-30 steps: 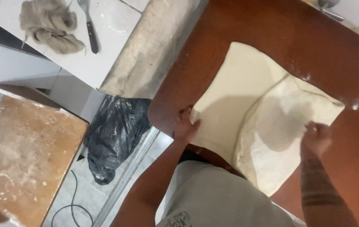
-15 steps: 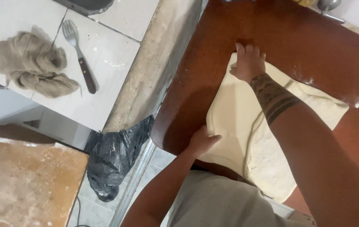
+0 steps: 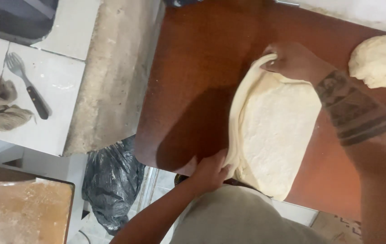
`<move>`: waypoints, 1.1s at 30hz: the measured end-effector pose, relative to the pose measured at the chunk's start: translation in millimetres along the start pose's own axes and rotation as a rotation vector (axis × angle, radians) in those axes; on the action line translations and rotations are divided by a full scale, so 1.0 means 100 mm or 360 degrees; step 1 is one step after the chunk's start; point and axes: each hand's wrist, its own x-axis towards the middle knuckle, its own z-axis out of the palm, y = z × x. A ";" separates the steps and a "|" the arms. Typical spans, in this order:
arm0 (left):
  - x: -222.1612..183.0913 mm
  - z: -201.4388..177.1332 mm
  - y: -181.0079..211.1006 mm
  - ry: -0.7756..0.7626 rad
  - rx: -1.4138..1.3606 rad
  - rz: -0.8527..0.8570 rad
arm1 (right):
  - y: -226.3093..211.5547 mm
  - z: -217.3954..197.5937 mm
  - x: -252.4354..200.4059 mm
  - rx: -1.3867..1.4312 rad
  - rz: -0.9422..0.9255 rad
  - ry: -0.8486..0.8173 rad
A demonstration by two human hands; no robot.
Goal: Preparing dough by dusting it with flour, spreading fat, and folding it to create layers.
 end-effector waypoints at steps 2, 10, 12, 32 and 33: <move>-0.02 0.19 0.35 -0.0058 0.0026 0.0165 | 0.35 -0.06 -0.33 0.0091 -0.0073 0.0160; 0.37 1.43 1.07 -0.0171 0.0796 0.0793 | 1.55 0.18 -1.48 0.0787 0.0015 0.0446; 0.49 1.75 1.10 -0.0064 0.1022 0.0963 | 1.91 0.36 -1.49 0.0895 -0.0112 0.0530; 1.69 1.84 1.39 -0.0652 0.0760 0.0328 | 2.63 1.68 -0.72 0.2007 0.0250 0.1516; 1.99 1.74 1.23 -0.0107 0.0859 0.0594 | 2.66 1.67 -0.66 0.1913 0.0378 0.1518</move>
